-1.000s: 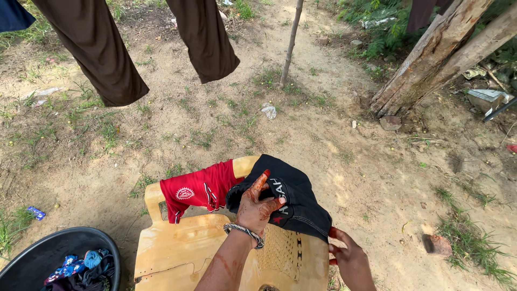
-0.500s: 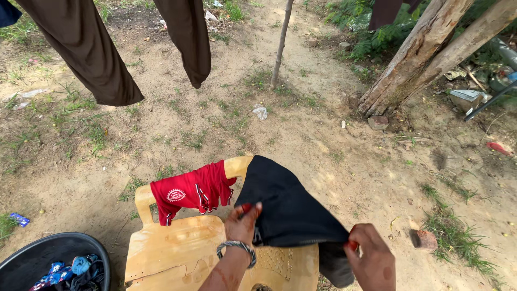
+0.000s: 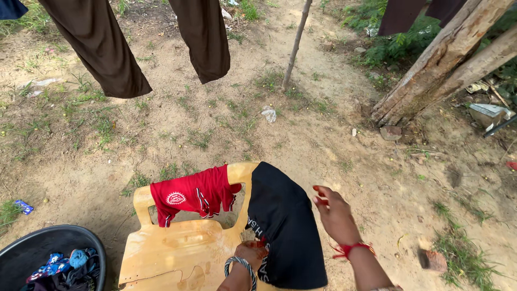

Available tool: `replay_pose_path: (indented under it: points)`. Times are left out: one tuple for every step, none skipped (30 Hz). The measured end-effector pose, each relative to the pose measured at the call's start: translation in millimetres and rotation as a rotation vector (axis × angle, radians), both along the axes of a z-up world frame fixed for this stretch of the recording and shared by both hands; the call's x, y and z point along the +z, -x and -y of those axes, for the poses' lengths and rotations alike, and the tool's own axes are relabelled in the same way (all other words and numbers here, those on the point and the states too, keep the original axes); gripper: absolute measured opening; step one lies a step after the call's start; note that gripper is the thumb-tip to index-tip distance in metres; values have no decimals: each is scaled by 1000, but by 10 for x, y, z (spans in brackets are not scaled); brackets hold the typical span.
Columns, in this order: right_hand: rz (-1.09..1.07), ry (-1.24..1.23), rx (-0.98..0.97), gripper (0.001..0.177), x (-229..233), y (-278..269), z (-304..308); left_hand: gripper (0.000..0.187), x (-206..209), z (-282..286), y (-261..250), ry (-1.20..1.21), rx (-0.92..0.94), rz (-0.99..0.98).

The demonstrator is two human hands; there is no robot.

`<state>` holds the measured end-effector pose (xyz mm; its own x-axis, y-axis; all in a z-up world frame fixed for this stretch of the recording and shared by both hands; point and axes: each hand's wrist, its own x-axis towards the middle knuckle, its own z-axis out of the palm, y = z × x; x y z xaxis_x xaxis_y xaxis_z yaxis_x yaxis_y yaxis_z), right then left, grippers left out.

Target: The person picks up several garments from a bucket, smooths them out, and folds them by hand, placing each folded item onto a chair.

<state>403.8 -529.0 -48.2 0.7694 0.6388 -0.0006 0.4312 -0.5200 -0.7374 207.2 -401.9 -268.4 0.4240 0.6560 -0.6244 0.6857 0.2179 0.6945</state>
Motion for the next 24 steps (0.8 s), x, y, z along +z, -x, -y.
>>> replay_pose_path:
  points:
    - [38,33,0,36,-119,-92,-155,36,-100,36,-7,60,3,10]
    - [76,65,1,37,-257,-183,-296,36,-211,64,-1,129,9,23]
    - [77,64,7,37,-407,-287,-412,37,-325,91,14,186,10,38]
    - [-27,42,19,37,-576,-385,-525,37,-434,108,27,240,16,53]
    - [-132,20,31,37,-744,-485,-645,38,-534,103,21,278,18,67]
    - [-135,21,42,37,-898,-578,-765,38,-626,82,27,316,18,81]
    - [-316,-84,2,35,-1019,-653,-855,39,-698,53,27,351,17,95]
    - [-498,-186,-37,34,-1099,-684,-919,39,-736,35,34,365,13,105]
    - [-503,-181,-25,34,-1121,-684,-957,40,-771,23,28,351,-17,105]
    - [-524,-100,-56,32,-1079,-661,-973,43,-803,35,35,329,-47,119]
    - [-544,-18,-86,32,-993,-606,-985,43,-823,68,47,329,-35,117]
    - [-547,-16,-80,32,-886,-517,-992,48,-831,123,61,341,15,139]
    - [-392,40,-188,30,-774,-399,-1002,54,-818,168,93,352,66,162]
    - [-232,94,-297,28,-653,-301,-995,54,-776,191,111,354,69,164]
    - [-230,96,-294,28,-543,-208,-982,53,-725,192,130,351,-13,129]
    - [-120,65,-300,26,-448,-118,-973,53,-665,164,139,344,-96,93]
    - [-11,33,-304,24,-365,-50,-954,53,-604,144,145,343,-94,95]
    - [-10,30,-299,24,-301,-2,-937,47,-546,116,153,384,-55,99]
    - [73,-30,-333,22,-261,37,-918,42,-490,89,157,425,-17,104]
    - [154,-89,-363,21,-247,68,-915,42,-436,67,176,423,-8,104]
    - [151,-91,-354,21,-248,64,-909,42,-386,44,194,405,74,137]
    - [210,-174,-382,22,-270,37,-875,42,-346,36,226,387,156,168]
    - [267,-257,-409,23,-309,-12,-845,42,-318,40,263,386,165,166]
    - [266,-255,-408,23,-345,-110,-823,41,-301,62,278,365,216,249]
